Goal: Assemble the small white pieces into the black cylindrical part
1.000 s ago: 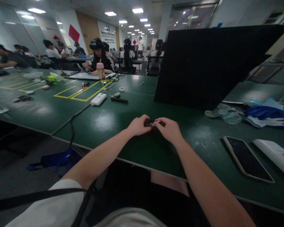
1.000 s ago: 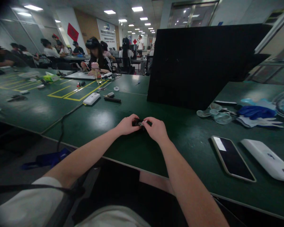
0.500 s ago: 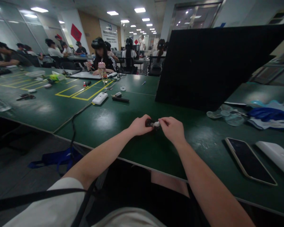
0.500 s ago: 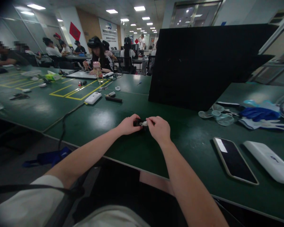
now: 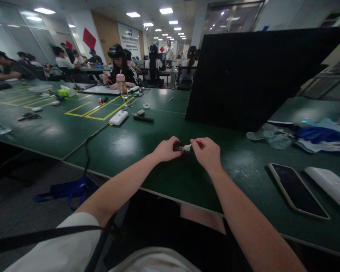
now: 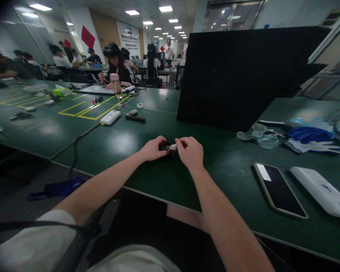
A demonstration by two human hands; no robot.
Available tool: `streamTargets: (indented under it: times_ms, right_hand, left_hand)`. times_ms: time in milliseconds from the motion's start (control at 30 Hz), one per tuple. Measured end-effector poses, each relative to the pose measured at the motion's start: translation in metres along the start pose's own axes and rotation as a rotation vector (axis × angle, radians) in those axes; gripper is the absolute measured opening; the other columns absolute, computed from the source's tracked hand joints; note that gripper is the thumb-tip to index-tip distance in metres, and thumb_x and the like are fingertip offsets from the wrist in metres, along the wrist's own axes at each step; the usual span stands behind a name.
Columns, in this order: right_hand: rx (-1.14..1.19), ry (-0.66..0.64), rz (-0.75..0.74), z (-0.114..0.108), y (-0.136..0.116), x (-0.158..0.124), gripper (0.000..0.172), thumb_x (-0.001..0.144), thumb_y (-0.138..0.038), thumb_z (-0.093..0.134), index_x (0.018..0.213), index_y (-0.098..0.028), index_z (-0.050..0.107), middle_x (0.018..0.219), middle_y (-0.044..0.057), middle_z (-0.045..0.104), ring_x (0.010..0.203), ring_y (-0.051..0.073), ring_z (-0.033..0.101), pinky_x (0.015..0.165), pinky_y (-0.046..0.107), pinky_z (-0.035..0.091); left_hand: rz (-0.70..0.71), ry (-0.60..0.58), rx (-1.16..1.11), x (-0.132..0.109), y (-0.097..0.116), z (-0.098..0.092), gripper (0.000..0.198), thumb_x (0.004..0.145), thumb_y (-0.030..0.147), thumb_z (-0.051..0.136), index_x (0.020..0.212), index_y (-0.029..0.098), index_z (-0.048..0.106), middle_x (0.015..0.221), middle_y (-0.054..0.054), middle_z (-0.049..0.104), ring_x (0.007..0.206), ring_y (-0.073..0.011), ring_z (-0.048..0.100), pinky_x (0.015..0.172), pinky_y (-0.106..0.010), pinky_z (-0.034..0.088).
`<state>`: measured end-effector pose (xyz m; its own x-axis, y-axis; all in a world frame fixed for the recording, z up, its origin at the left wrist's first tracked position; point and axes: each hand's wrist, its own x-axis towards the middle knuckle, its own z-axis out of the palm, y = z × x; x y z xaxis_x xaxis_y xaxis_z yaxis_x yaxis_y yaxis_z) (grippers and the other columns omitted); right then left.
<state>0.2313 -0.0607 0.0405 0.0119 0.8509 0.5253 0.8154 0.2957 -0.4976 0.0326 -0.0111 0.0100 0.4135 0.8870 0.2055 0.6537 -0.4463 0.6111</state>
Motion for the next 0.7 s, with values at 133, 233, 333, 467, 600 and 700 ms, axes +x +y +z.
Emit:
streamTargets:
  times_ms: [133, 233, 333, 467, 600, 700]
  right_hand:
    - [0.016, -0.007, 0.028, -0.003, 0.000, -0.001, 0.037, 0.099, -0.047, 0.050, 0.082, -0.019, 0.069, 0.078, 0.006, 0.065, 0.068, 0.019, 0.059, 0.062, 0.034, 0.046]
    - [0.044, -0.082, 0.034, -0.003, 0.001, -0.002, 0.037, 0.099, -0.047, 0.050, 0.082, -0.020, 0.068, 0.077, 0.005, 0.066, 0.068, 0.019, 0.059, 0.063, 0.034, 0.047]
    - [0.068, -0.137, 0.013, -0.001, 0.000, -0.004, 0.035, 0.099, -0.046, 0.051, 0.081, -0.021, 0.068, 0.079, 0.004, 0.066, 0.068, 0.018, 0.060, 0.063, 0.033, 0.047]
    - [0.072, -0.189, 0.011, 0.002, -0.001, -0.005, 0.034, 0.098, -0.047, 0.053, 0.082, -0.021, 0.068, 0.079, 0.004, 0.066, 0.067, 0.017, 0.060, 0.062, 0.033, 0.047]
    - [0.067, -0.205, 0.024, 0.003, 0.001, -0.005, 0.034, 0.097, -0.048, 0.053, 0.083, -0.021, 0.069, 0.080, 0.004, 0.067, 0.069, 0.018, 0.060, 0.064, 0.034, 0.048]
    - [0.071, -0.225, 0.042, 0.003, 0.003, -0.005, 0.035, 0.097, -0.050, 0.053, 0.083, -0.022, 0.069, 0.082, 0.004, 0.068, 0.071, 0.018, 0.061, 0.066, 0.035, 0.049]
  left_hand:
    - [0.005, 0.072, 0.016, -0.003, -0.020, -0.017, 0.046, 0.075, 0.043, 0.075, 0.113, 0.021, 0.062, 0.114, -0.009, 0.067, 0.104, -0.0244, 0.065, 0.092, -0.040, 0.054]
    - [-0.071, 0.163, 0.055, -0.016, -0.051, -0.048, 0.049, 0.075, 0.036, 0.073, 0.119, 0.020, 0.059, 0.118, -0.009, 0.066, 0.106, -0.0245, 0.065, 0.095, -0.041, 0.053]
    - [-0.116, 0.284, 0.221, -0.035, -0.086, -0.087, 0.052, 0.075, 0.030, 0.069, 0.124, 0.021, 0.056, 0.120, -0.008, 0.065, 0.111, -0.0258, 0.063, 0.098, -0.042, 0.051]
    - [-0.087, 0.323, 0.527, -0.062, -0.118, -0.129, 0.050, 0.073, 0.027, 0.067, 0.122, 0.022, 0.059, 0.134, -0.012, 0.057, 0.125, -0.0317, 0.054, 0.106, -0.047, 0.044]
    - [0.027, 0.220, 0.689, -0.077, -0.133, -0.151, 0.047, 0.072, 0.018, 0.063, 0.117, 0.028, 0.063, 0.150, -0.009, 0.047, 0.139, -0.0364, 0.041, 0.115, -0.056, 0.031]
    - [0.049, 0.239, 0.693, -0.078, -0.144, -0.161, 0.046, 0.072, 0.017, 0.062, 0.116, 0.030, 0.064, 0.151, -0.005, 0.046, 0.139, -0.0355, 0.040, 0.118, -0.056, 0.025]
